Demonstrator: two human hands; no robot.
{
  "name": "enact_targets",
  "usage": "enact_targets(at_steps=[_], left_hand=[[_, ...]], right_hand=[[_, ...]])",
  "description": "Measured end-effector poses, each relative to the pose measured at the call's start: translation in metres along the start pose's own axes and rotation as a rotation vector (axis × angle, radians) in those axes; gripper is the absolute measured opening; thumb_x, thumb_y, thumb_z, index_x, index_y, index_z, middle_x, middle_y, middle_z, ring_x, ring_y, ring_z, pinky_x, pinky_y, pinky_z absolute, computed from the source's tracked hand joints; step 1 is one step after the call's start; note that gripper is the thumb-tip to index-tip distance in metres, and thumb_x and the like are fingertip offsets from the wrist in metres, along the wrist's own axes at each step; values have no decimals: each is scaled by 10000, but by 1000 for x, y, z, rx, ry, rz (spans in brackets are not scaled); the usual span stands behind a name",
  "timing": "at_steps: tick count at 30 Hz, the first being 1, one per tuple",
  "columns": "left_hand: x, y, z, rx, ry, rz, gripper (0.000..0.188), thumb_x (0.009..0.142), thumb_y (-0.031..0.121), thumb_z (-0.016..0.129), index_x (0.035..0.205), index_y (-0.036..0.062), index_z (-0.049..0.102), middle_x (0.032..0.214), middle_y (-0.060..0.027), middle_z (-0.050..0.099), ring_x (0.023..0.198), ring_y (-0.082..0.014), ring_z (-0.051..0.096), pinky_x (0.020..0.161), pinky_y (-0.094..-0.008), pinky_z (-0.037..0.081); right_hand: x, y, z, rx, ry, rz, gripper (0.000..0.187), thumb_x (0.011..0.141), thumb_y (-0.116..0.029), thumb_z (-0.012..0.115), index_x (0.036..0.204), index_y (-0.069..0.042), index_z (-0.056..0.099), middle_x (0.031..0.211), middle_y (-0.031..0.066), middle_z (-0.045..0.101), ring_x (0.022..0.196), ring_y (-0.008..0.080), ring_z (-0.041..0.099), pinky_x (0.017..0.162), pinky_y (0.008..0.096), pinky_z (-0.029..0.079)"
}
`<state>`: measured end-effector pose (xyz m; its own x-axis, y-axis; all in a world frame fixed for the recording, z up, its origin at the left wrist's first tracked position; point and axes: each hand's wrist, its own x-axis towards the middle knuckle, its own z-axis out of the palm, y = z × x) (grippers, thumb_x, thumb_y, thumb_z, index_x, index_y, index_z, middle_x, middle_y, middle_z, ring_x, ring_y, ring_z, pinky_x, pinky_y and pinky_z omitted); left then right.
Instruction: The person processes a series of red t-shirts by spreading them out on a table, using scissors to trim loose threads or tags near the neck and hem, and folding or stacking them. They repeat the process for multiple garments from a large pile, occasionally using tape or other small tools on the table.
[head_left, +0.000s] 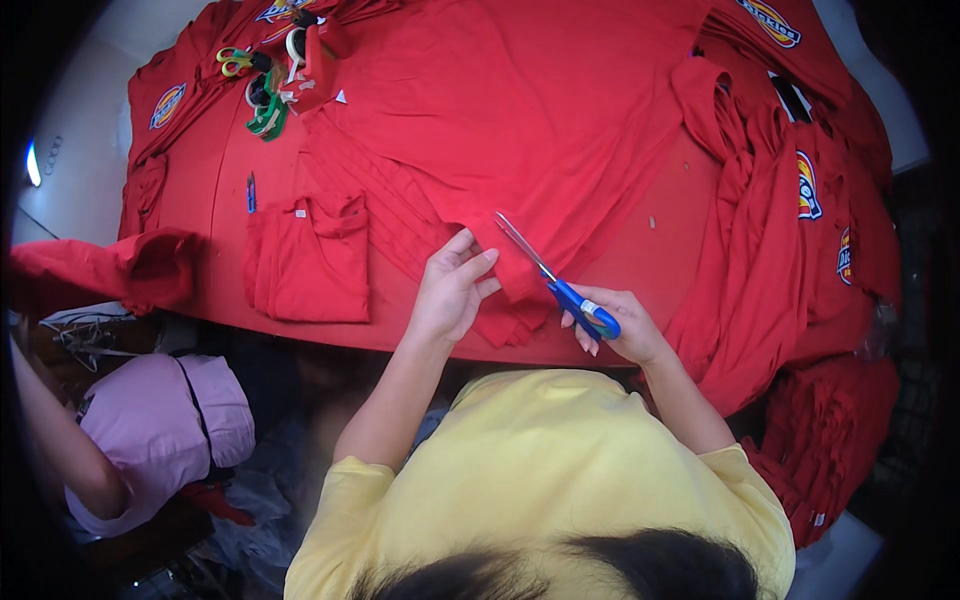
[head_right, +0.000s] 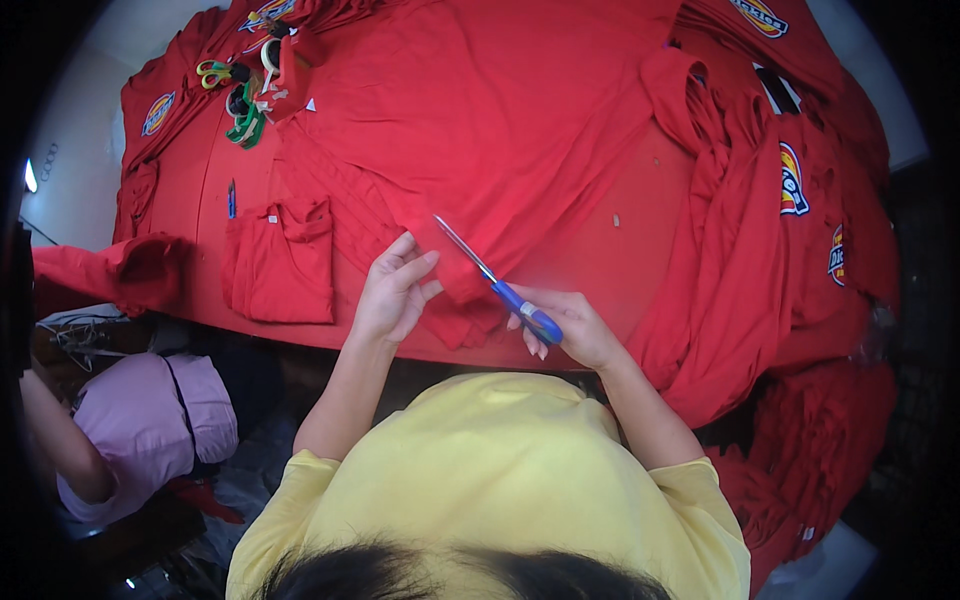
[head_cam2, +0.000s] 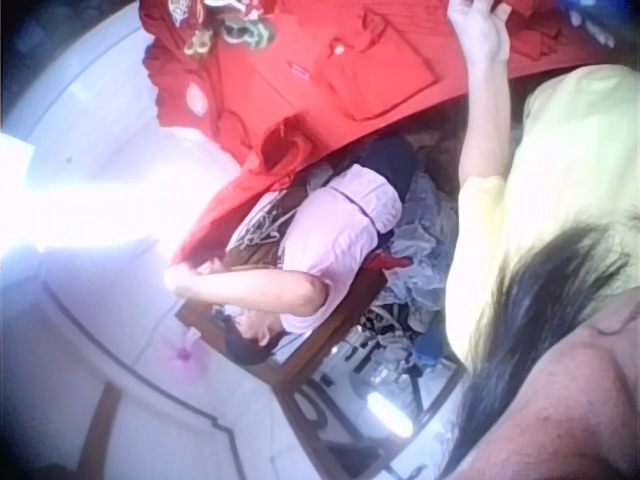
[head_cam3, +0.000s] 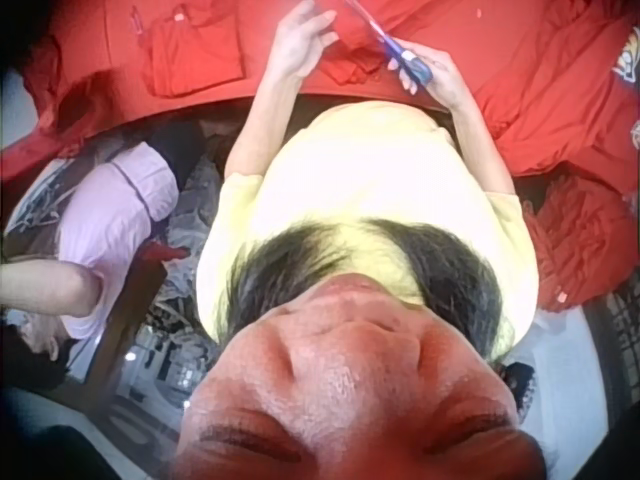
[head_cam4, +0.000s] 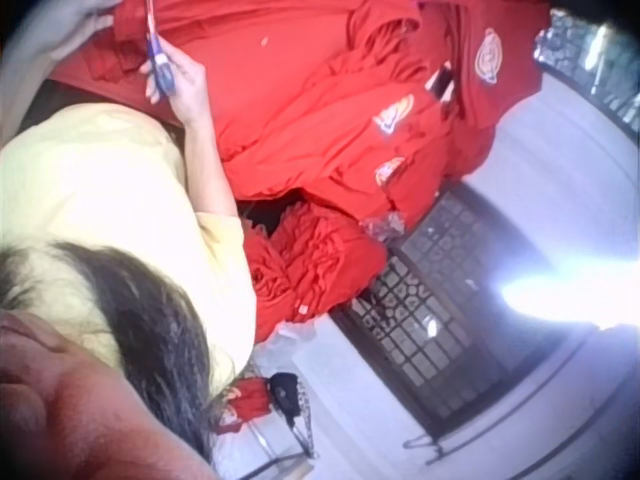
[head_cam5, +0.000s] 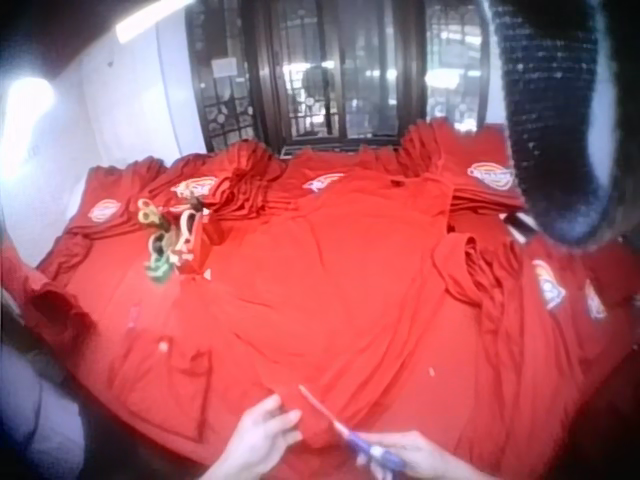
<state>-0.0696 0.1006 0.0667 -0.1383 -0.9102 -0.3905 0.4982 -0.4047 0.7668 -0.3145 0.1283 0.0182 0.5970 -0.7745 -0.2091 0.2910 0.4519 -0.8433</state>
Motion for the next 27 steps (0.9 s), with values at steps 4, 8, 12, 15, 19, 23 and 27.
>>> enact_targets(at_steps=[4,8,12,15,19,23,27], left_hand=[[-1,-5,1,7,-11,20,294,901,4,534,1193,40,541,1031,-43,606,934,-138,617,778,-297,540],[-6,-17,-1,9,11,28,342,887,-2,556,1221,66,526,1030,-20,606,922,-117,615,735,-281,541],[-10,-20,4,-2,-7,31,386,886,-9,556,1259,77,502,1052,-14,603,935,-118,612,721,-278,545],[-12,-20,6,17,-19,49,410,887,-11,554,1280,82,485,1068,-18,599,948,-122,609,720,-275,547],[-15,-20,11,29,-28,40,426,882,-22,552,1288,84,476,1101,-35,596,962,-123,604,724,-271,549],[-15,-23,12,13,-60,41,413,884,-30,548,1280,64,480,1095,-46,597,979,-127,597,750,-271,530],[-12,-19,16,-166,0,103,417,880,-35,554,1284,40,479,1098,-48,597,1008,-137,581,808,-273,495]], right_hand=[[-4,6,1,50,-11,11,435,966,-169,492,1349,30,438,942,126,621,627,133,586,535,231,490],[-12,0,7,-94,13,-12,455,957,-177,512,1358,23,432,972,127,620,731,150,608,655,247,508],[-21,-5,24,-397,148,-136,512,911,-175,575,1361,20,430,992,127,623,849,189,617,778,278,494],[-24,-15,29,-736,178,-166,537,872,-168,614,1354,-1,446,985,133,620,859,222,622,781,305,484],[-24,-23,40,-928,230,-195,516,852,-160,621,1335,-45,481,933,140,611,829,239,621,749,329,479],[-20,-13,37,-869,271,-238,482,864,-135,603,1326,-52,495,899,135,616,785,229,610,719,328,483],[-20,-12,33,-588,281,-13,476,866,-120,600,1326,-53,497,909,142,621,772,239,611,712,332,486]])
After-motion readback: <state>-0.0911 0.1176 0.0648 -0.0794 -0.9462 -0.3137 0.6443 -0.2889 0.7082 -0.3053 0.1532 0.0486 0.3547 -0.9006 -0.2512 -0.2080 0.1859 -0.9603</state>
